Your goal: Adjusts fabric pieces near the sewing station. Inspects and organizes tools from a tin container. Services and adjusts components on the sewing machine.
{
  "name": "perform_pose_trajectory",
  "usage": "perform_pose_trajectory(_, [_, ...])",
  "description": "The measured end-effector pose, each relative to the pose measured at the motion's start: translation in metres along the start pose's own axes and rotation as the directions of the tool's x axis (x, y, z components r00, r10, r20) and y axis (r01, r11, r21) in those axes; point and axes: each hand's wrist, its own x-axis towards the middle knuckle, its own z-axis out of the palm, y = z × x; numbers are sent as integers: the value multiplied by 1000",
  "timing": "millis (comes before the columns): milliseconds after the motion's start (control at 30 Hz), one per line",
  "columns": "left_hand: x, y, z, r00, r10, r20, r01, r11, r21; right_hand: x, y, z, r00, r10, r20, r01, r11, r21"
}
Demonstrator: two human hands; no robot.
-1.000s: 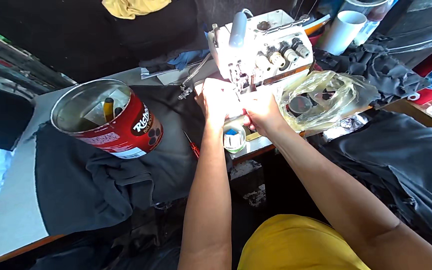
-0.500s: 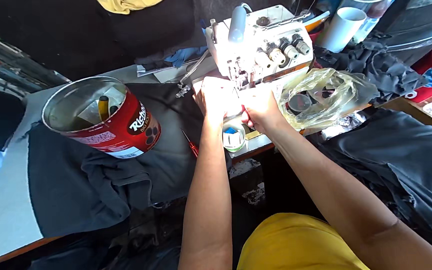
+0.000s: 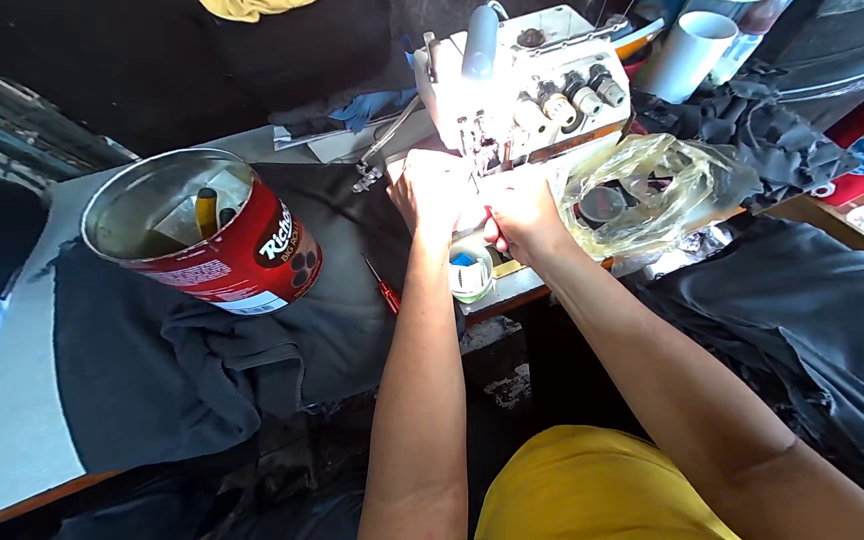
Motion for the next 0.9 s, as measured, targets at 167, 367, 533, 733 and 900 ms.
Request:
perform_pose_trajectory(167, [1, -2, 4, 999, 4, -50, -6, 999, -49, 1, 2, -1, 1000, -18, 3, 17, 1000, 18])
perform_pose_trajectory(367, [3, -1, 3, 997, -40, -60, 39, 999, -25, 1, 5, 2, 999, -38, -36, 40, 997, 72])
perform_pose_trajectory(533, [-1, 4, -1, 999, -18, -43, 18, 1000, 3, -1, 8, 2, 993, -108, -46, 111, 992, 57])
perform_pose_trajectory(733, [-1, 2, 0, 999, -1, -42, 1, 1000, -16, 2, 19, 7, 978, -194, -76, 201, 975, 95])
perform_pose_trajectory(900, [-1, 1, -1, 1000, 11, -22, -12, 1000, -16, 2, 22, 8, 973, -216, -84, 224, 969, 107])
